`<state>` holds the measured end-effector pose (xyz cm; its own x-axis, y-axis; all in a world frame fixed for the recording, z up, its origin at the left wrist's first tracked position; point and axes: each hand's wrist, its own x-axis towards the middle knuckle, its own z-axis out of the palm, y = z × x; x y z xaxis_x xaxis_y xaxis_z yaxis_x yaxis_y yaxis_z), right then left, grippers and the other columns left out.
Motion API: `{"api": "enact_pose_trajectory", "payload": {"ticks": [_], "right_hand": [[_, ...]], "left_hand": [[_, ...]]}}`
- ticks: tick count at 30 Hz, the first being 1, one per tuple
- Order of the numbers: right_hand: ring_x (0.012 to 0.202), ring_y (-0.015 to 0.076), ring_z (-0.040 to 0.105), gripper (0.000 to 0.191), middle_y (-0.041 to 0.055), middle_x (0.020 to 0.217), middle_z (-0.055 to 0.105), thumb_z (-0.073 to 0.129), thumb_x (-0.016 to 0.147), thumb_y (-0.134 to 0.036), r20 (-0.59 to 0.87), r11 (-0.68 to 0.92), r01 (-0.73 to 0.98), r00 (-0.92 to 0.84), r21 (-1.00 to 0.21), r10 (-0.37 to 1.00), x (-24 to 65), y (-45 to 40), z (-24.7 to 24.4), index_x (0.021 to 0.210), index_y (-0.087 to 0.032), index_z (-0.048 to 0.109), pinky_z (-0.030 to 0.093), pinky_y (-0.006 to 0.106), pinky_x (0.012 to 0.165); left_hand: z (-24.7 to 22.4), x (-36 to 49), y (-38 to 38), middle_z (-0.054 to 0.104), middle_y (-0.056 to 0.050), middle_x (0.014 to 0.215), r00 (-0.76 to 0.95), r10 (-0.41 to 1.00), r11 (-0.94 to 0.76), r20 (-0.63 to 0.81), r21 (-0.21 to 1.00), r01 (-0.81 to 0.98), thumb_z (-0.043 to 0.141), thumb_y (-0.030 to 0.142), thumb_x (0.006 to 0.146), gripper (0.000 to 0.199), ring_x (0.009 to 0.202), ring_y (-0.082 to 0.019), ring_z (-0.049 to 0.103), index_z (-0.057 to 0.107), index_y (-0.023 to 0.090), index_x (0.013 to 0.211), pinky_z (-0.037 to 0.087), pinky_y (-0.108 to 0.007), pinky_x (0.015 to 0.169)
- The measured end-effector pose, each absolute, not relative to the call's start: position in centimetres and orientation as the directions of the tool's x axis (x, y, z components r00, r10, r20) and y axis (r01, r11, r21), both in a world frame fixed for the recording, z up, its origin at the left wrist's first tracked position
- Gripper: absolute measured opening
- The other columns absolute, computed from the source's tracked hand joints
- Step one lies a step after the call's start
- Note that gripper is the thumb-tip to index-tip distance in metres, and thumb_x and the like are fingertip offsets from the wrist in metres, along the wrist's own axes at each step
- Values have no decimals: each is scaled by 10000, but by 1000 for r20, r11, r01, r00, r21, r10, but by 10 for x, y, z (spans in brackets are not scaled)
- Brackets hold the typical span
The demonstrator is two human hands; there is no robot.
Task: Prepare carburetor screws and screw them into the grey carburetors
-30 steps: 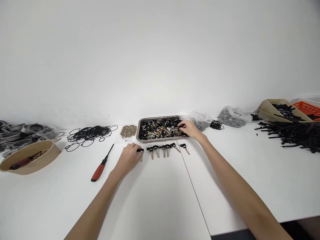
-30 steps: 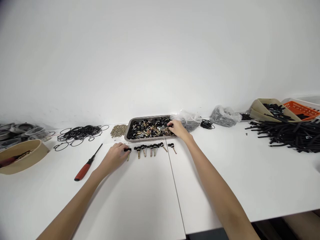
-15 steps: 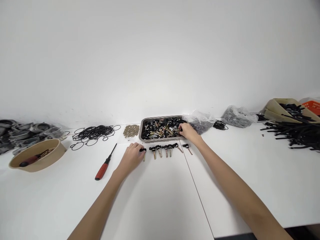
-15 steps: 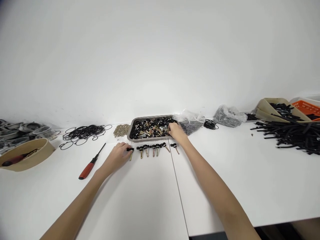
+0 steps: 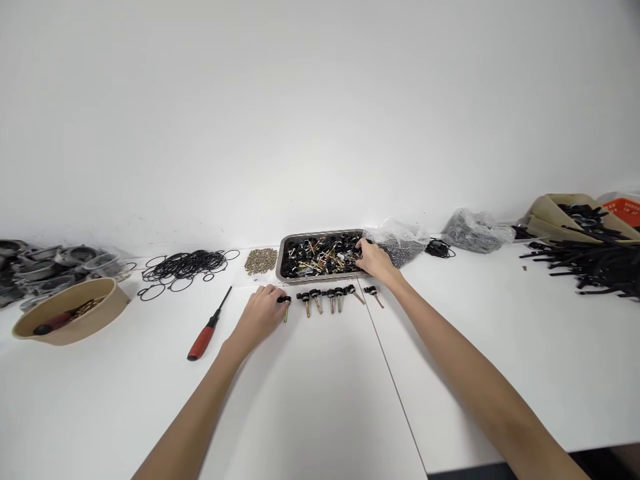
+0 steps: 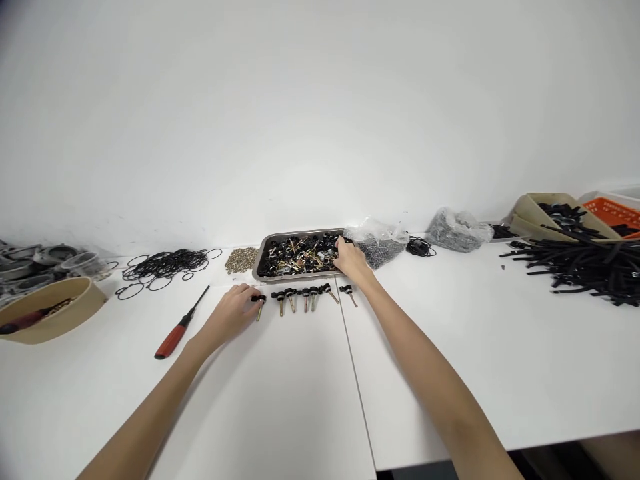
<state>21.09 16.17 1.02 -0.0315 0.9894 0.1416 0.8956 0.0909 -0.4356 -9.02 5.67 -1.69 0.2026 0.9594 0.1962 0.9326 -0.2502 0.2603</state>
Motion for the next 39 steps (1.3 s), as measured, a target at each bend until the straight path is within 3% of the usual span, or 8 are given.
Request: {"api": "enact_pose_trajectory", "payload": {"ticks": [5, 9, 13, 17, 20, 25, 34, 39], "right_hand": [[840, 200, 616, 320, 79, 961, 672, 592, 738, -137, 227, 147, 815, -20, -561, 974, 221, 163, 25, 1057, -159, 583, 434, 275, 722], [836, 172, 613, 291, 61, 957, 683, 575, 751, -183, 308, 226, 736, -24, -639, 951, 219, 154, 52, 1041, -163, 595, 446, 263, 731], [809, 154, 633, 348, 40, 975, 691, 608, 742, -250, 310, 342, 501, -150, -795, 939, 184, 130, 65, 1084, -192, 577, 471, 249, 693], [773, 151, 632, 268, 30, 870, 673, 634, 676, -191, 284, 337, 131, -311, -932, 907, 129, 104, 49, 942, -175, 600, 487, 246, 680], [764, 145, 622, 232, 17, 846, 658, 608, 670, -160, 307, 341, 40, -349, -939, 886, 103, 91, 33, 901, -180, 612, 487, 249, 681], [727, 141, 598, 258, 29, 863, 655, 622, 703, -167, 282, 350, 67, -461, -934, 841, 102, 87, 25, 960, -179, 600, 470, 258, 658], [902, 172, 544, 487, 28, 1000, 594, 528, 756, -65, 406, 657, 364, -563, -660, 720, 108, 86, 18, 1204, -252, 506, 414, 309, 785], [754, 150, 569, 493, 11, 941, 608, 661, 731, -164, 312, 529, 363, -509, -767, 802, 103, 84, 15, 1189, -253, 501, 436, 287, 687]], "left_hand": [[-11, -89, 54, 631, -83, 1009, 167, 950, -235, 262, 256, 938, 441, 354, 920, 270, 954, -253, 572, 647, 181, 950, 425, -392, 852], [-7, -89, 51, 625, -65, 961, 139, 899, -315, 415, 391, 865, 415, 345, 938, 251, 883, -202, 572, 608, 184, 931, 441, -353, 825], [-1, -79, 45, 615, -42, 964, 165, 873, -453, 459, 637, 623, 490, 340, 914, 238, 823, -151, 574, 564, 206, 1097, 481, -307, 791], [7, -60, 34, 604, -61, 1064, 171, 925, -377, 339, 873, 308, 621, 351, 840, 447, 844, -152, 614, 470, 240, 1246, 530, -298, 736], [9, -49, 29, 640, -50, 947, 99, 946, -320, 310, 940, 120, 704, 349, 769, 480, 777, -165, 647, 496, 217, 1181, 550, -304, 674], [7, -51, 34, 649, -12, 659, -73, 966, -249, 249, 968, 7, 770, 342, 685, 368, 545, -170, 639, 566, 152, 925, 532, -301, 539], [4, -65, 44, 664, -36, 621, -162, 952, -256, 261, 965, 54, 787, 288, 641, 261, 522, -165, 637, 611, 132, 755, 523, -273, 518], [2, -61, 40, 650, -25, 596, -223, 908, -346, 354, 935, 79, 758, 264, 683, 204, 536, -154, 636, 611, 137, 745, 531, -266, 546]]}}
